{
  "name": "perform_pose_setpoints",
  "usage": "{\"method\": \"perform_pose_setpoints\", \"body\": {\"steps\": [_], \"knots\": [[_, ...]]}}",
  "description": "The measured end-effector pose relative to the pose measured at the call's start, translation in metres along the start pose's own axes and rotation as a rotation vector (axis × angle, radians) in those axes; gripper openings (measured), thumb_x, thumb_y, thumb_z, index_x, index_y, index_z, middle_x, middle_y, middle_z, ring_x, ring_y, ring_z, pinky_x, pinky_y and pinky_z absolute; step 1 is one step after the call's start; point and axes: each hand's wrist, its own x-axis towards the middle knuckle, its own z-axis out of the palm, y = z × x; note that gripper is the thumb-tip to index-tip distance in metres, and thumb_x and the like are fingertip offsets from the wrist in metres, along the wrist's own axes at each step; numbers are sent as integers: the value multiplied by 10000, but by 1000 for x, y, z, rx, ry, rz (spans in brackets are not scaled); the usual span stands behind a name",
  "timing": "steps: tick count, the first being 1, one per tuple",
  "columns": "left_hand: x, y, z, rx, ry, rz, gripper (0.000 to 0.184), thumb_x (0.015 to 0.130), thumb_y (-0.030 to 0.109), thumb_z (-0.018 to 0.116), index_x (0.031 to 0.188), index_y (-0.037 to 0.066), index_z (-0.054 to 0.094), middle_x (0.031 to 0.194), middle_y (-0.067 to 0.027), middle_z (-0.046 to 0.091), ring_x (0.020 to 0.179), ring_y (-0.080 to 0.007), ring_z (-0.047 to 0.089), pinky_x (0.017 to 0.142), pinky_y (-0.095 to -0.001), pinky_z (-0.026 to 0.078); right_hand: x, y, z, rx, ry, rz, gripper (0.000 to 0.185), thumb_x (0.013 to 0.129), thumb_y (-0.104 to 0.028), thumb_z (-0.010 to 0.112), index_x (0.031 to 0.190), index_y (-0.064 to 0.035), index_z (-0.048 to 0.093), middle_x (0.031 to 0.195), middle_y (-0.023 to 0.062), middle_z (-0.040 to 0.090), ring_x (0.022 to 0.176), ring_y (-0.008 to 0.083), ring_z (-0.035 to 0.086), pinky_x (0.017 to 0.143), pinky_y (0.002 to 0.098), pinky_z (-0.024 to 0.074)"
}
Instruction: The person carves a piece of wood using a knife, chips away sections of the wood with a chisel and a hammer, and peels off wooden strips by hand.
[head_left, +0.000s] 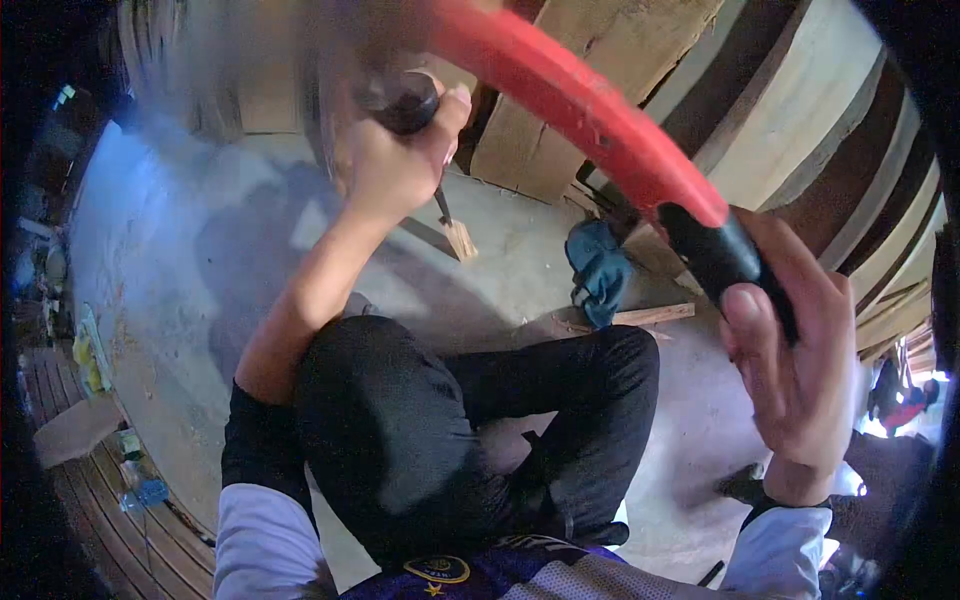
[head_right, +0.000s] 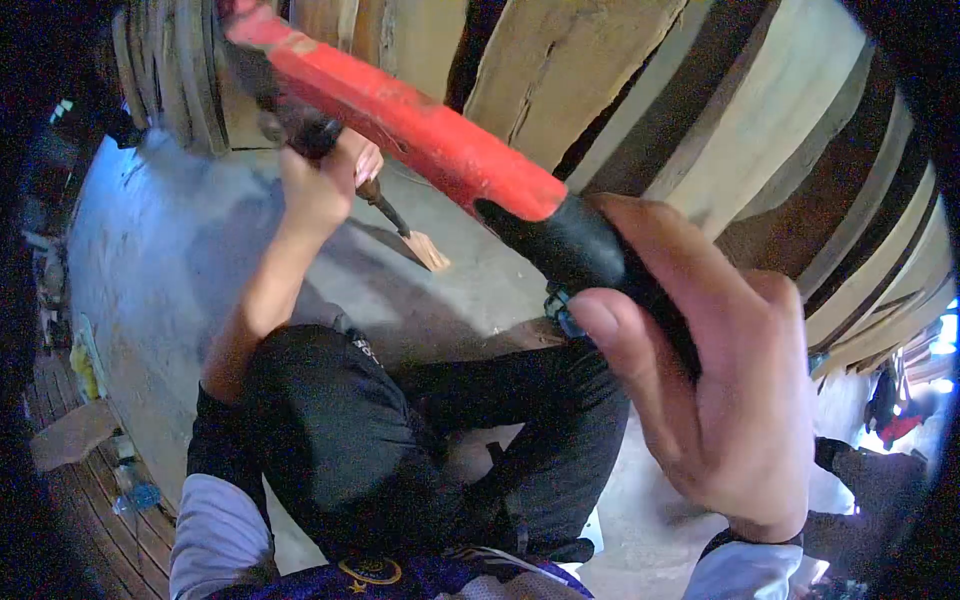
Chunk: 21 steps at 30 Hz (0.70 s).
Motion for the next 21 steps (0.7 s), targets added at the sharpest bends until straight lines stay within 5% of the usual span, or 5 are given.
{"method": "perform_pose_setpoints", "body": {"steps": [5, 8, 20, 21], "knots": [[-7, 2, 4, 11, 41, -126, 241, 883, 112, 668, 679, 91, 541, 551, 57, 494, 483, -51, 449, 454, -249, 340, -4, -4, -5, 16, 28, -26, 680, 894, -574, 516, 1145, 53, 592, 590, -19, 443, 480, 67, 401, 463, 240, 297], [-5, -6, 4, -3, 31, 130, 255, 879, 108, 674, 666, 91, 536, 564, 74, 475, 506, -42, 430, 468, -254, 329, 1, 6, -4, -30, -4, -79, 678, 898, -578, 509, 1152, 45, 589, 592, -28, 441, 473, 54, 387, 454, 226, 285], [-9, -4, 10, 207, 150, 116, 359, 847, 151, 718, 593, 45, 487, 532, 42, 450, 510, -63, 421, 477, -292, 350, -1, 6, -8, 33, 32, -55, 636, 932, -534, 515, 1168, 54, 577, 600, -23, 440, 508, 65, 402, 475, 245, 281], [-8, -6, 5, 313, 86, 188, 259, 910, 78, 640, 713, 46, 475, 556, 4, 474, 456, -76, 440, 435, -252, 348, -4, 4, -6, 47, 52, -46, 636, 925, -542, 519, 1154, 47, 588, 603, -21, 436, 505, 75, 399, 479, 260, 285]]}}
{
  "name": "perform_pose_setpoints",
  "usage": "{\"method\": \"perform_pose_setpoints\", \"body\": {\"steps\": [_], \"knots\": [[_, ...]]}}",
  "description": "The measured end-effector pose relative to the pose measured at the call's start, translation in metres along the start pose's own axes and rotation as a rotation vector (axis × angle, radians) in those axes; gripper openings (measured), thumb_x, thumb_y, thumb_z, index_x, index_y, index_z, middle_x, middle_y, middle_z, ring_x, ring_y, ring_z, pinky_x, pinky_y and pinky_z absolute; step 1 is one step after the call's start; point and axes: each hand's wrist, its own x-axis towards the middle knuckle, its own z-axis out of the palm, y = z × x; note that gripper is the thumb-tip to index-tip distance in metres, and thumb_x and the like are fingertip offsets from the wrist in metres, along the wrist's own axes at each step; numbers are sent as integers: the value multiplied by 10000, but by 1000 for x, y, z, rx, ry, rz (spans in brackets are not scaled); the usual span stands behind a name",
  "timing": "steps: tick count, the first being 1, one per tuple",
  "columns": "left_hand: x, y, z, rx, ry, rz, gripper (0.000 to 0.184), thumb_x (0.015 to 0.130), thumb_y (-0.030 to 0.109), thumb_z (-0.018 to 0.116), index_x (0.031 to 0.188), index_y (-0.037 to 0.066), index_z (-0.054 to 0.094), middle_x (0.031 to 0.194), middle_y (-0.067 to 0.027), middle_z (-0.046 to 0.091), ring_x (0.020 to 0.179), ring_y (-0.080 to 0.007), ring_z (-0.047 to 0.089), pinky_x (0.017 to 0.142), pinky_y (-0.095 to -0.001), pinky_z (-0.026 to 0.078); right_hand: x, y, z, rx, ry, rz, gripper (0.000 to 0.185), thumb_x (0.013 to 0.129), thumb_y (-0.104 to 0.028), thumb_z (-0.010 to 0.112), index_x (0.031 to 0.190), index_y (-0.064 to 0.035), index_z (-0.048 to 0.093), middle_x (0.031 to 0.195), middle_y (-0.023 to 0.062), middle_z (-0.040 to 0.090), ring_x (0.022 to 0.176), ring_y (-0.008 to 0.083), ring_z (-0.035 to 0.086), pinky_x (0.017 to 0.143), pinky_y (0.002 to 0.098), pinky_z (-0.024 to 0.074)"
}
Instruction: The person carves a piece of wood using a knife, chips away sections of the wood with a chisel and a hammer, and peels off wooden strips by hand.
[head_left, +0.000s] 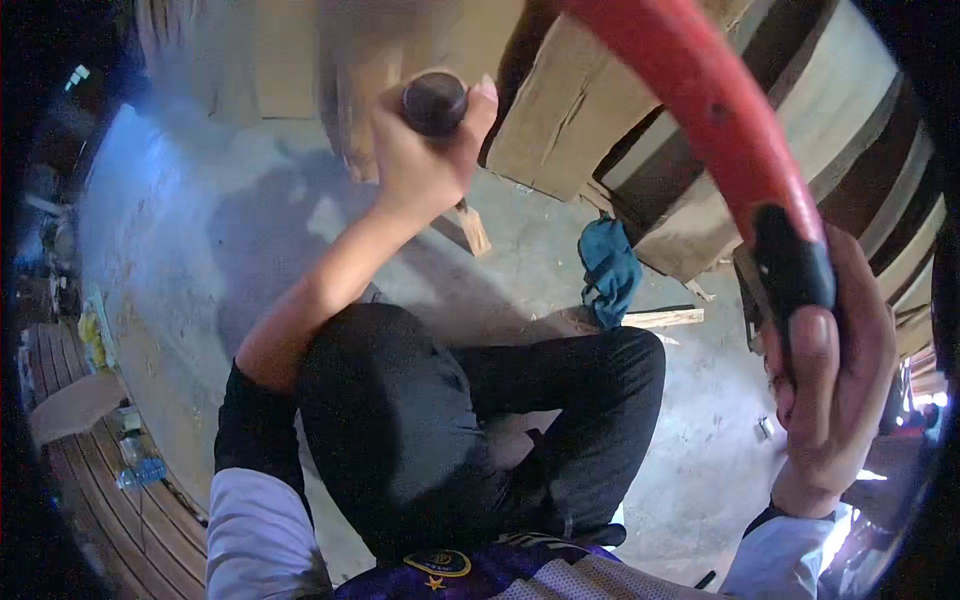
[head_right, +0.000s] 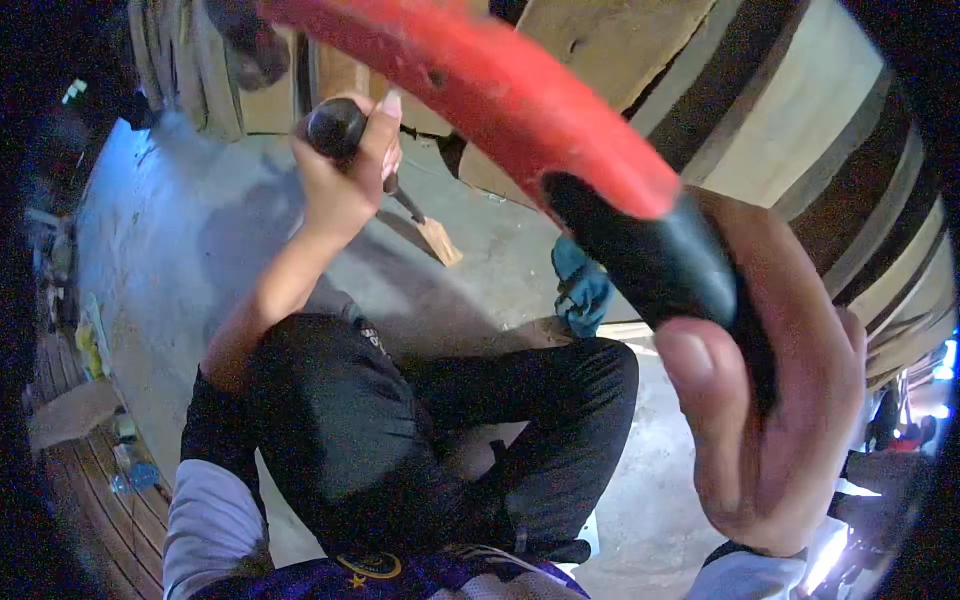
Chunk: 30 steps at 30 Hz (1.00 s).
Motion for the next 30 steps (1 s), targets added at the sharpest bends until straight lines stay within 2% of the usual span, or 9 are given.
{"method": "perform_pose_setpoints", "body": {"steps": [3, 10, 13, 18, 24, 27, 28, 29, 30], "knots": [[0, 3, 2, -45, 63, -59, 334, 844, 128, 707, 597, 52, 496, 529, 41, 454, 497, -73, 429, 476, -291, 350, -2, 0, 2, -90, -19, 31, 670, 905, -577, 514, 1140, 45, 596, 623, -7, 448, 534, 110, 427, 514, 288, 319], [-7, -3, 4, -93, 103, -29, 311, 850, 81, 692, 607, 59, 500, 540, 47, 477, 517, -62, 450, 495, -279, 354, -12, 0, 1, -150, -47, 55, 750, 876, -637, 494, 1167, 48, 586, 732, 83, 538, 634, 181, 498, 632, 314, 410], [-1, -4, 7, -122, 147, -2, 278, 849, 102, 706, 645, 56, 524, 571, 49, 479, 539, -65, 453, 503, -281, 365, -8, 3, -1, -275, -79, 66, 755, 871, -650, 491, 1171, 37, 588, 732, 85, 527, 634, 180, 492, 631, 312, 405], [-5, -12, 2, -123, 183, -30, 261, 833, 147, 727, 667, 44, 554, 578, 27, 511, 530, -98, 490, 515, -292, 401, -15, 10, 11, -184, -7, 70, 738, 864, -648, 520, 1179, 16, 595, 751, 73, 529, 644, 167, 505, 637, 310, 410], [0, -5, -8, 107, 179, -198, 281, 814, 224, 747, 679, 25, 601, 593, -34, 605, 544, -143, 580, 552, -316, 457, -9, 24, 22, 186, -105, 159, 396, 947, -340, 565, 1106, 23, 589, 633, 55, 520, 568, 116, 483, 537, 271, 379], [4, -36, -27, 115, 155, -113, 231, 922, 167, 637, 749, 55, 533, 566, -3, 515, 474, -102, 487, 479, -270, 407, -12, 38, 45, 315, -162, 295, 303, 975, -267, 540, 1047, 23, 587, 580, 16, 480, 552, 87, 452, 512, 268, 353], [1, -42, -33, 323, 208, -76, 247, 901, 216, 673, 732, 72, 565, 598, 0, 544, 478, -105, 495, 487, -261, 411, -13, 47, 56, 337, -225, 382, 260, 988, -229, 520, 1028, 22, 573, 580, 12, 471, 547, 91, 444, 511, 276, 354], [-4, -51, -39, 368, 224, -42, 261, 892, 221, 682, 720, 69, 560, 611, -3, 551, 478, -104, 495, 488, -260, 411, -13, 58, 73, 284, -199, 315, 265, 993, -231, 512, 1045, 21, 575, 576, 2, 467, 537, 91, 439, 503, 279, 350], [-10, -63, -46, 413, 240, -7, 275, 884, 226, 691, 707, 66, 555, 624, -6, 558, 478, -103, 496, 488, -260, 411, -15, 64, 90, 301, -185, 368, 265, 993, -225, 515, 1052, 26, 576, 568, 41, 488, 527, 117, 455, 503, 310, 369]]}}
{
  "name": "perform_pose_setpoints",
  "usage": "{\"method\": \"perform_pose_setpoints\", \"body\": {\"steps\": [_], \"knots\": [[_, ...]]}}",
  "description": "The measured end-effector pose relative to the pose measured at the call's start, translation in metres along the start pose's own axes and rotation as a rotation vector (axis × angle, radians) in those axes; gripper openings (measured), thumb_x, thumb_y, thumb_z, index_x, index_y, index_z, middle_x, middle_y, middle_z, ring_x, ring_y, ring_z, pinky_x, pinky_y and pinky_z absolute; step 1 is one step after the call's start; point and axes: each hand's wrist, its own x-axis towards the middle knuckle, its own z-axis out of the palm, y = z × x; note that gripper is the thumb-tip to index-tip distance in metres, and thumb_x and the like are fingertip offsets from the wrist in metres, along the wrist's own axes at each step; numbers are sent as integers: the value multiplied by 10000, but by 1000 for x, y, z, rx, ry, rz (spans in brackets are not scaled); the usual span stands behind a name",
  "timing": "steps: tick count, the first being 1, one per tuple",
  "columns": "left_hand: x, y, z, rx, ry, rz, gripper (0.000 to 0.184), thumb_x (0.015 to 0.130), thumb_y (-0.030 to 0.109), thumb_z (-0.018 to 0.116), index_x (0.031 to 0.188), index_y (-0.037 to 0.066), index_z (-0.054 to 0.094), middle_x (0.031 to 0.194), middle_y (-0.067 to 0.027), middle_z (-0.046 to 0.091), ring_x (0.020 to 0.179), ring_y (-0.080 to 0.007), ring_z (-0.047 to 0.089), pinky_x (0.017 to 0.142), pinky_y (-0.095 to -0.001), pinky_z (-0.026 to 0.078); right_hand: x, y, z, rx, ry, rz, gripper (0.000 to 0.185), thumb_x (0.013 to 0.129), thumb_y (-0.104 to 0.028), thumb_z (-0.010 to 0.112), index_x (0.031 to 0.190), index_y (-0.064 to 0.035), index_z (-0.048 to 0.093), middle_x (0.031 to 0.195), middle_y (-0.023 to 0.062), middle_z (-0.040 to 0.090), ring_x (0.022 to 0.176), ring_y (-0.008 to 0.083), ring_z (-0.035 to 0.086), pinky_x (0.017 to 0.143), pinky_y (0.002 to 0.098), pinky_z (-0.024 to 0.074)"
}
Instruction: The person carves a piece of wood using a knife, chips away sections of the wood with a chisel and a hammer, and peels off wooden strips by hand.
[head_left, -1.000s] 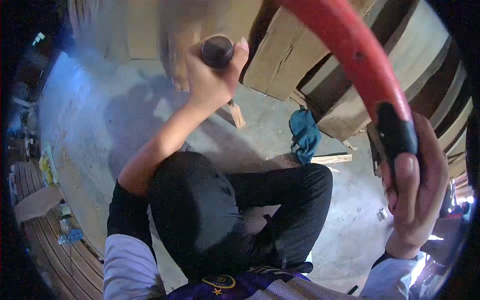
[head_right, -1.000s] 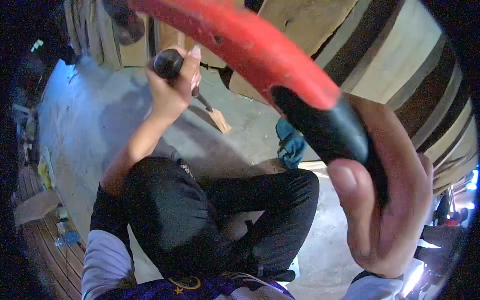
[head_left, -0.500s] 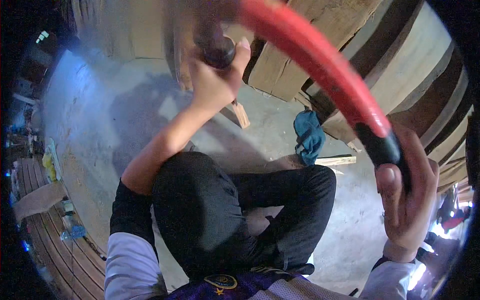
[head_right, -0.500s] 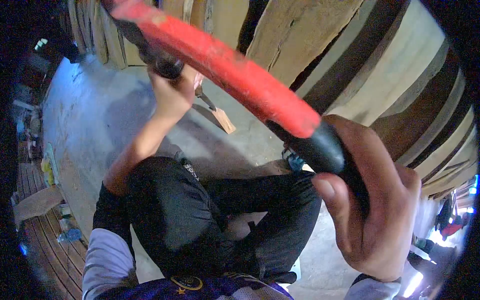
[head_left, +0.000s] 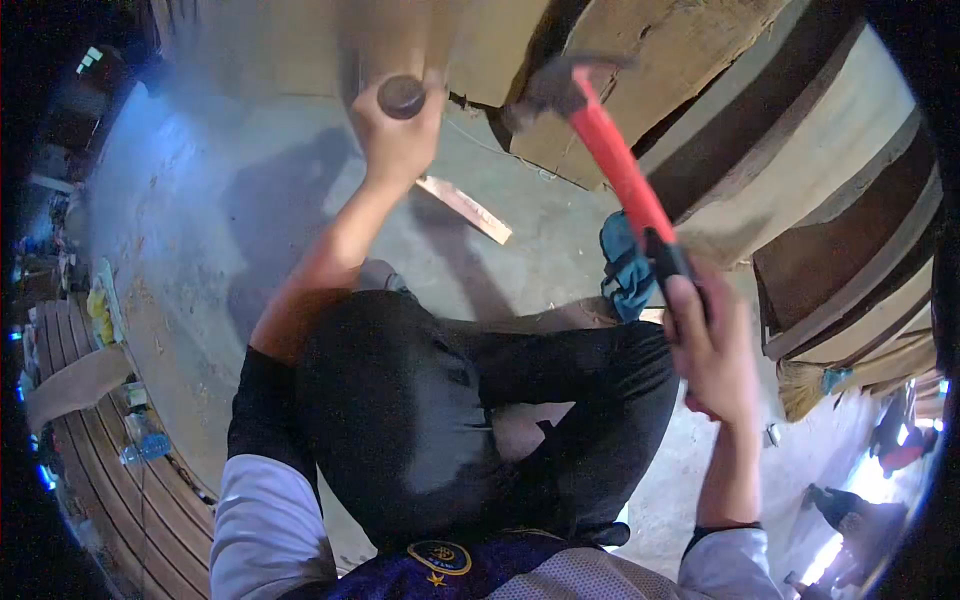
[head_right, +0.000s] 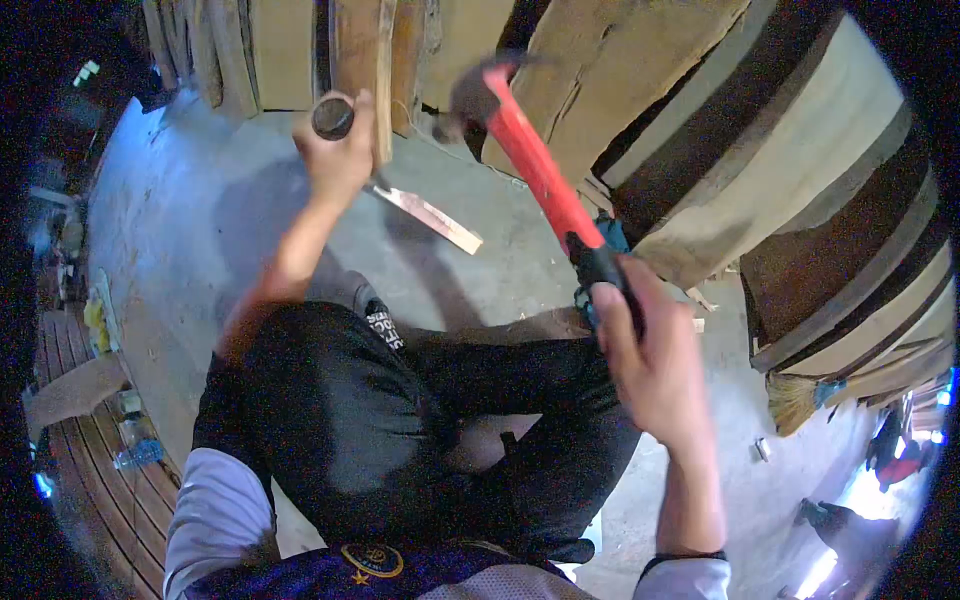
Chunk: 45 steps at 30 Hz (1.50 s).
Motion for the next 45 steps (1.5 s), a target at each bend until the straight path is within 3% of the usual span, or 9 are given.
{"method": "perform_pose_setpoints", "body": {"steps": [2, 5, 11, 12, 15, 16, 23, 27, 45], "knots": [[-20, -44, -8, -5, 58, -69, 272, 865, 210, 703, 708, 56, 543, 650, -10, 569, 478, -109, 492, 481, -260, 407, 12, 40, 26, -90, -33, -14, 270, 994, -226, 522, 1065, 32, 562, 580, 142, 523, 522, 211, 510, 535, 373, 412], [-56, -100, -29, -84, 104, -421, 249, 855, 190, 705, 729, 57, 536, 652, -14, 563, 478, -116, 486, 484, -256, 406, 17, 85, 64, -21, -77, 37, 239, 998, -205, 511, 974, 29, 549, 605, 153, 530, 532, 239, 539, 533, 381, 413], [-101, -114, -55, -190, 333, -684, 186, 850, 81, 692, 807, 62, 512, 661, -9, 541, 523, -102, 507, 499, -259, 435, 19, 147, 124, -3, -102, 61, 191, 981, -163, 514, 942, 23, 535, 655, 222, 547, 634, 450, 565, 570, 439, 431], [-101, -108, -52, -234, 303, -654, 187, 850, 70, 693, 812, 64, 510, 678, -9, 548, 543, -102, 516, 509, -257, 440, 23, 157, 134, -77, -95, -5, 169, 967, -144, 528, 957, 23, 545, 714, 270, 571, 729, 500, 564, 598, 480, 438], [-96, -92, -39, -314, 183, -524, 193, 851, 47, 698, 826, 68, 507, 729, -12, 566, 596, -100, 539, 537, -252, 448, 36, 168, 165, -118, 21, -130, 220, 976, -196, 527, 962, 17, 582, 659, 208, 594, 592, 389, 618, 543, 429, 449], [-92, -91, -33, -305, 116, -459, 196, 852, 47, 701, 832, 70, 507, 746, -14, 572, 610, -99, 544, 546, -251, 448, 40, 168, 171, -136, -36, -35, 219, 973, -201, 526, 983, 9, 585, 728, 272, 600, 724, 470, 616, 584, 473, 458], [-89, -93, 21, -290, -79, -253, 210, 861, 76, 708, 790, 67, 510, 679, -8, 567, 613, -81, 546, 556, -243, 417, 52, 183, 206, -200, -106, 80, 257, 994, -249, 474, 1073, -16, 549, 795, 345, 598, 820, 521, 585, 668, 592, 449], [-90, -76, 28, -278, -100, -294, 234, 839, 102, 705, 725, 36, 511, 651, 8, 478, 611, -86, 439, 564, -264, 373, 56, 194, 208, -311, -135, 162, 310, 988, -295, 467, 1147, -31, 503, 850, 349, 615, 850, 550, 574, 734, 631, 455], [-105, -65, 38, -279, -180, -299, 233, 854, 109, 697, 734, 35, 512, 655, 12, 459, 625, -82, 420, 571, -265, 373, 52, 210, 209, -219, -92, 126, 279, 977, -276, 496, 1115, -34, 510, 843, 352, 612, 851, 548, 577, 735, 622, 461]]}}
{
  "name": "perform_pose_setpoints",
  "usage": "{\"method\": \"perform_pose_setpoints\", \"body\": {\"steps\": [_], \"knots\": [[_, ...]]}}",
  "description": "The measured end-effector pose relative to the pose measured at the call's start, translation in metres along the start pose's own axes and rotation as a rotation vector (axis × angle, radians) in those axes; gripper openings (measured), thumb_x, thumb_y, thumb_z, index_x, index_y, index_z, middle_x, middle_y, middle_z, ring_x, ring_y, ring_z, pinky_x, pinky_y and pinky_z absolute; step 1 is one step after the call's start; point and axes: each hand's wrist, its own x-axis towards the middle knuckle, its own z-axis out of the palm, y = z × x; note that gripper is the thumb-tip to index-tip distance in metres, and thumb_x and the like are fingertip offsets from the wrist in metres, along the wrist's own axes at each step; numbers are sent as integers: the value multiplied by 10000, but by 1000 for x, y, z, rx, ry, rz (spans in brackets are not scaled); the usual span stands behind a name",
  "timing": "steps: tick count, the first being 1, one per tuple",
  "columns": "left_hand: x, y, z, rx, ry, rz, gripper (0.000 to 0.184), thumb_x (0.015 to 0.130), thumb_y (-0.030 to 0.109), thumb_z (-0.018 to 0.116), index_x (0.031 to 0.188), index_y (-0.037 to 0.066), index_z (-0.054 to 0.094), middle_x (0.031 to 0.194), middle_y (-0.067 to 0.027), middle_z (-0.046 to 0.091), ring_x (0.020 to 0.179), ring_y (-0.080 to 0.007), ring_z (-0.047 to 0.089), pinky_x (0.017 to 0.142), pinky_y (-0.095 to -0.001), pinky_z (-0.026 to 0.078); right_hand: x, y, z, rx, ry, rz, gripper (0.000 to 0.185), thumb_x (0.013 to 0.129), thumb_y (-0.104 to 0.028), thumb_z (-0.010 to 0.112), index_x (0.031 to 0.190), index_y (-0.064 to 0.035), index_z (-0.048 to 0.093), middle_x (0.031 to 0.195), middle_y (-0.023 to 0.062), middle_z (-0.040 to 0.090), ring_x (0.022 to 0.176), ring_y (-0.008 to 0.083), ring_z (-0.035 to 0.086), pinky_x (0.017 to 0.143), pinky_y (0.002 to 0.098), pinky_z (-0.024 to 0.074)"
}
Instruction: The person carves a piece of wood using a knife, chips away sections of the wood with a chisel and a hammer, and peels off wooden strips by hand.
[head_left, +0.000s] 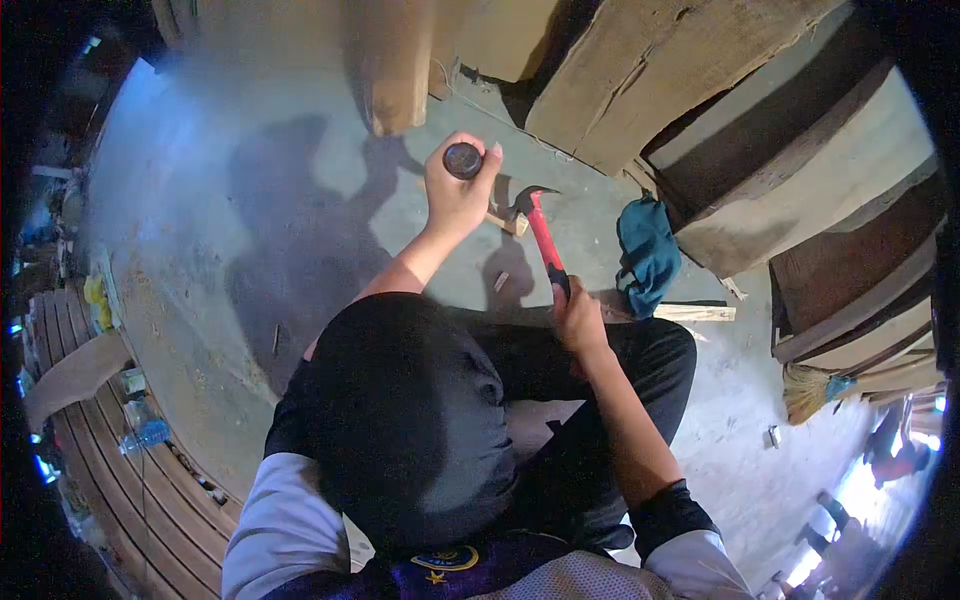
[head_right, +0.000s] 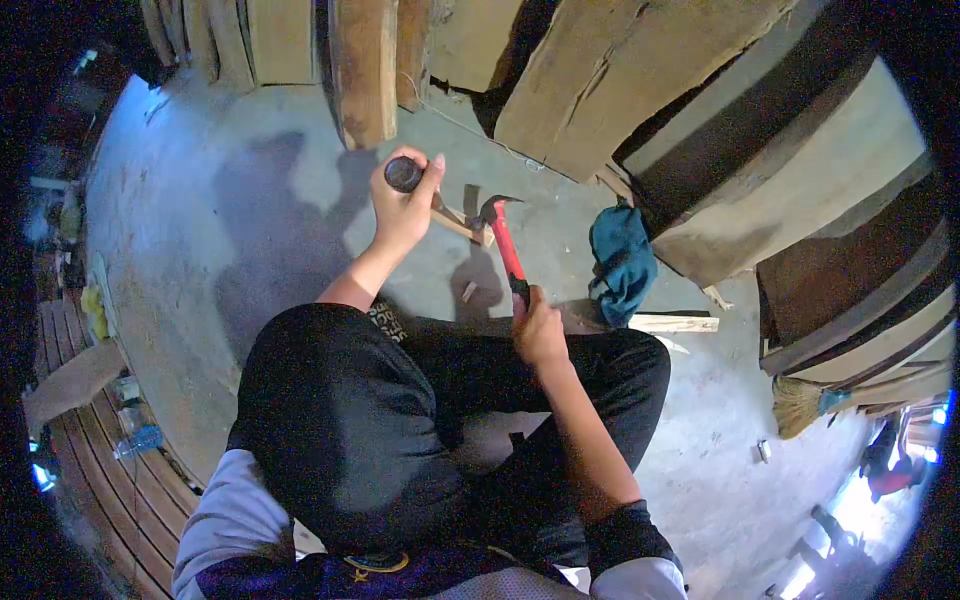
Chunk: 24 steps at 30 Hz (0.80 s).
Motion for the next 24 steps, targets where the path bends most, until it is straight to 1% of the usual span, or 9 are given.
{"method": "perform_pose_setpoints", "body": {"steps": [3, 12, 18, 21, 24], "knots": [[3, 1, -3, 11, -8, -38, 231, 853, 110, 695, 737, 35, 510, 661, 12, 461, 632, -79, 420, 575, -264, 371, 0, -1, -3, 5, -9, 14, 281, 975, -275, 497, 1120, -35, 512, 847, 355, 612, 851, 552, 576, 738, 620, 461], [7, -2, 2, -16, -41, -30, 228, 845, 104, 699, 737, 36, 510, 669, 15, 469, 636, -70, 425, 577, -253, 370, -3, 1, 0, 17, -17, 21, 294, 980, -286, 480, 1134, -36, 501, 832, 357, 612, 833, 557, 577, 739, 631, 454], [-4, -2, -3, -21, 36, -18, 213, 849, 82, 691, 738, 34, 516, 651, 21, 477, 601, -61, 434, 547, -243, 365, -1, 9, 2, 51, -25, -4, 312, 982, -282, 483, 1161, -27, 494, 829, 365, 608, 834, 558, 579, 728, 623, 464], [-6, -4, -4, -74, 91, -26, 198, 853, 77, 684, 744, 33, 525, 640, 24, 484, 588, -61, 445, 538, -242, 369, -2, 10, 4, 31, -4, -19, 323, 982, -284, 485, 1160, -15, 491, 820, 367, 607, 831, 556, 581, 726, 621, 466], [-6, -2, -7, -92, 87, -16, 184, 852, 70, 682, 752, 31, 533, 643, 22, 494, 597, -62, 457, 548, -241, 378, -2, 11, 3, 30, -12, -17, 327, 983, -282, 485, 1158, -6, 488, 810, 367, 606, 832, 555, 582, 726, 620, 467]]}}
